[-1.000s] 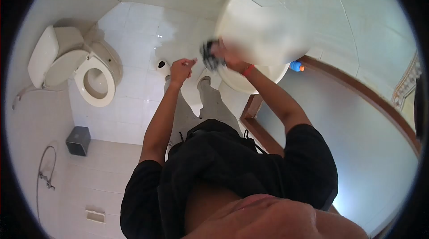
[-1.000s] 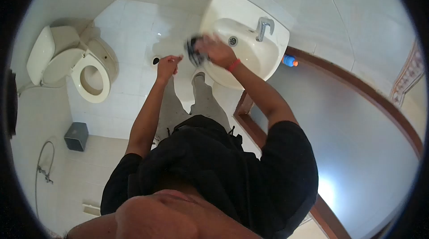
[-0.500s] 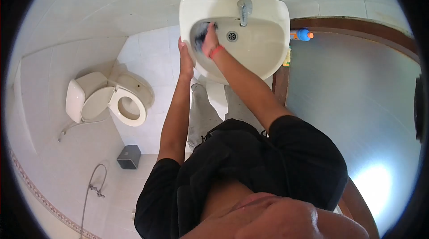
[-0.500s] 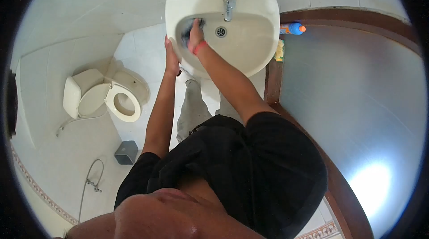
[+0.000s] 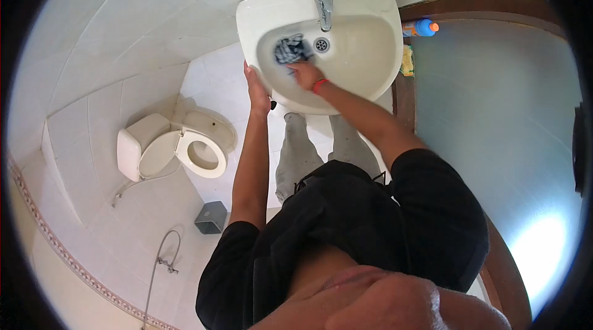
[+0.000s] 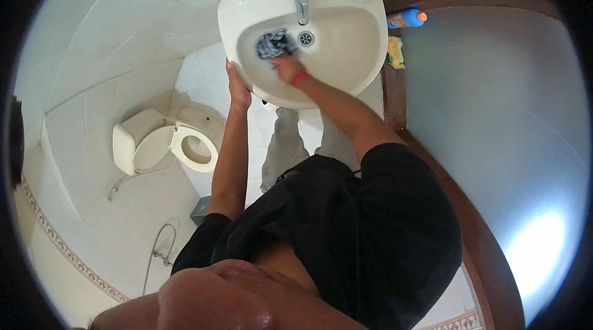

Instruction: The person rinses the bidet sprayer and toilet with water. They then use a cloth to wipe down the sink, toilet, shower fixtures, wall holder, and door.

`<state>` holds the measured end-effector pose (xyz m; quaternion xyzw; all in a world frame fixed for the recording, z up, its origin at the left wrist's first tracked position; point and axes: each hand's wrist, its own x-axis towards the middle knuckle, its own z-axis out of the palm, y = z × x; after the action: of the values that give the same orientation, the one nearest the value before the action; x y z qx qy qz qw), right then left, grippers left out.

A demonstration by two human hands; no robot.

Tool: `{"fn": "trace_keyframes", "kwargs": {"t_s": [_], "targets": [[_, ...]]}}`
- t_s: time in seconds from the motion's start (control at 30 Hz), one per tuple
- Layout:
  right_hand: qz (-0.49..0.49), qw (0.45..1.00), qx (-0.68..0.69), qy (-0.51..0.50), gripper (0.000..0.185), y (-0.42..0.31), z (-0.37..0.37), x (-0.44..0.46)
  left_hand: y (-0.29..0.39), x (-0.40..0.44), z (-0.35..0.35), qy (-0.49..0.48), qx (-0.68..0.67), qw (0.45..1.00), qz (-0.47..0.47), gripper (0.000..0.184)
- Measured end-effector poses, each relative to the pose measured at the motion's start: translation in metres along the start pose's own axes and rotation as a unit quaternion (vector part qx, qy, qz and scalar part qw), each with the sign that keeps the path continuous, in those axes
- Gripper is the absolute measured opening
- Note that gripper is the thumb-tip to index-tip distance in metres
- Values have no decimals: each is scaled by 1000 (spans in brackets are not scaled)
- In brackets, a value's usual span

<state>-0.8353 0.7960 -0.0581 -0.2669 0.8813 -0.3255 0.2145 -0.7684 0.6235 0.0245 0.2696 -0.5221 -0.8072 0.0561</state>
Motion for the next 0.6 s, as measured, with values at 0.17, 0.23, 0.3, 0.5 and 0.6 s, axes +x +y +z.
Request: {"fn": "trace_keyframes", "kwargs": {"t_s": [0.17,0.23,0.3,0.5,0.6], "targets": [[6,921,-390,-1,36,173,-59,13,-7,1,-4,22,19,999,-15,62],[-17,913,-406,-19,37,142,-119,-10,-10,4,-6,31,43,999,-11,61],[54,904,-421,45,37,136,-82,-24,-8,3,-5,41,63,997,-12,60],[133,988,54,-55,36,-50,-5,-57,-14,9,-5,52,44,997,-21,57],[136,972,34,-188,36,-80,-76,-73,-11,7,-5,68,53,996,-32,56]]}}
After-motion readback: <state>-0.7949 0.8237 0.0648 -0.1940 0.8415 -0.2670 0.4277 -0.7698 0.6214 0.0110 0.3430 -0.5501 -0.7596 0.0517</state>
